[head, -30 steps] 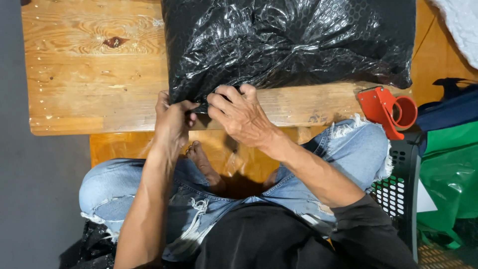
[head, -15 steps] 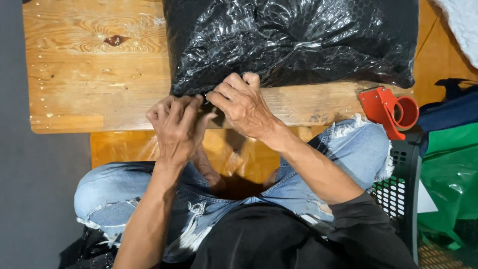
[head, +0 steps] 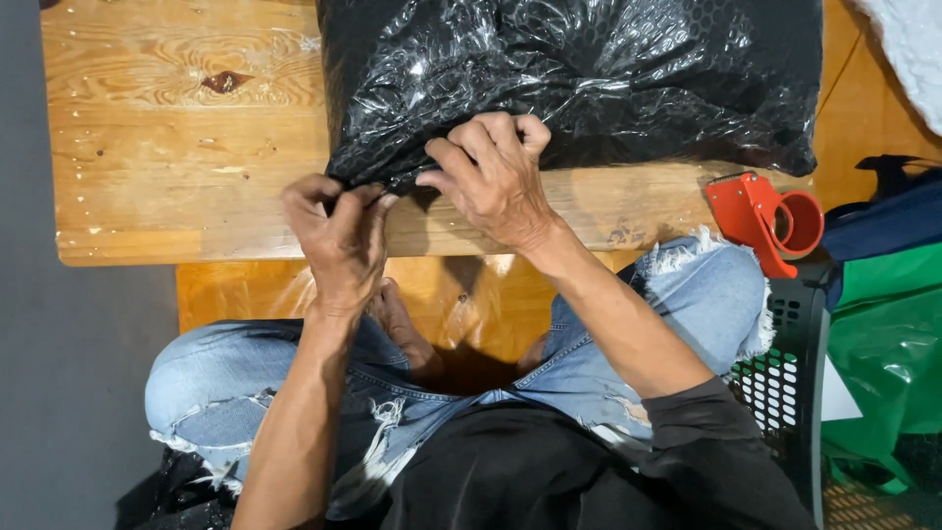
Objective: Sealing a black bubble wrap package using a tape dispenser and a small utility cutter.
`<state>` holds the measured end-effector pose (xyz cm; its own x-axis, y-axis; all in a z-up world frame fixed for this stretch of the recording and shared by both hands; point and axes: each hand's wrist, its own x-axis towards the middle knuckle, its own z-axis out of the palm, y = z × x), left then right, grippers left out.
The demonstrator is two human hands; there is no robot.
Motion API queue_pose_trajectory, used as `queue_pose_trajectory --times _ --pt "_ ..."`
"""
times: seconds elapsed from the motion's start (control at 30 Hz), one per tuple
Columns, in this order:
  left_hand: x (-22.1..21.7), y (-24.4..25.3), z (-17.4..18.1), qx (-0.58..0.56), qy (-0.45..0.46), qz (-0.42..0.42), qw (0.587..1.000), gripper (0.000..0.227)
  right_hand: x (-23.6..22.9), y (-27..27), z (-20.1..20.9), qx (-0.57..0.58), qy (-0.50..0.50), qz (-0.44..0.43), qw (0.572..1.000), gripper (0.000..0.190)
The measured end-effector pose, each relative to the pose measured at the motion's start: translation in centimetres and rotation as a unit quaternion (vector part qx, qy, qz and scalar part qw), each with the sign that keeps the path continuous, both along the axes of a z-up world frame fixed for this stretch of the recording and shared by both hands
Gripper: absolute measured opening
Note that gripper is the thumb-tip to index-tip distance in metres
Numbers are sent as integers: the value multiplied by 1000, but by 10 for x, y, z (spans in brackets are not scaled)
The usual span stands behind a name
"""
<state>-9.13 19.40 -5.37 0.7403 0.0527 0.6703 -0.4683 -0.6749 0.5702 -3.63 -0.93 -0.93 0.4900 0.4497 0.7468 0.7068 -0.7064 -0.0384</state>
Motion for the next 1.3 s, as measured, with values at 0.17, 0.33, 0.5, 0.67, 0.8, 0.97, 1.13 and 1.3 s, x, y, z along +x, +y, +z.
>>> queue_pose_trajectory --times 0.17,0.33,0.5,0.67,0.8,0.97,1.13,1.3 --pt "5 3 -12 -74 25 -9 997 22 8 2 -12 75 18 15 997 28" --pt "6 2 13 -101 37 -5 994 34 -2 -15 8 141 108 59 982 22" --pt "7 5 13 -205 170 -58 962 25 -51 -85 95 101 179 -143 968 21" --pt "13 7 10 -297 252 -61 919 24 -100 -216 79 -47 194 -357 913 32" --pt "11 8 20 -350 296 -56 887 26 -128 -290 43 -167 385 -429 800 42" --pt "6 12 25 -272 258 -80 924 18 -134 -327 0 -215 328 -397 830 44" --pt "0 9 31 -252 236 -93 934 16 -149 -291 54 -217 324 -384 837 35" --pt "-2 -4 37 -231 172 -80 954 23 -183 -212 123 42 356 -376 854 28"
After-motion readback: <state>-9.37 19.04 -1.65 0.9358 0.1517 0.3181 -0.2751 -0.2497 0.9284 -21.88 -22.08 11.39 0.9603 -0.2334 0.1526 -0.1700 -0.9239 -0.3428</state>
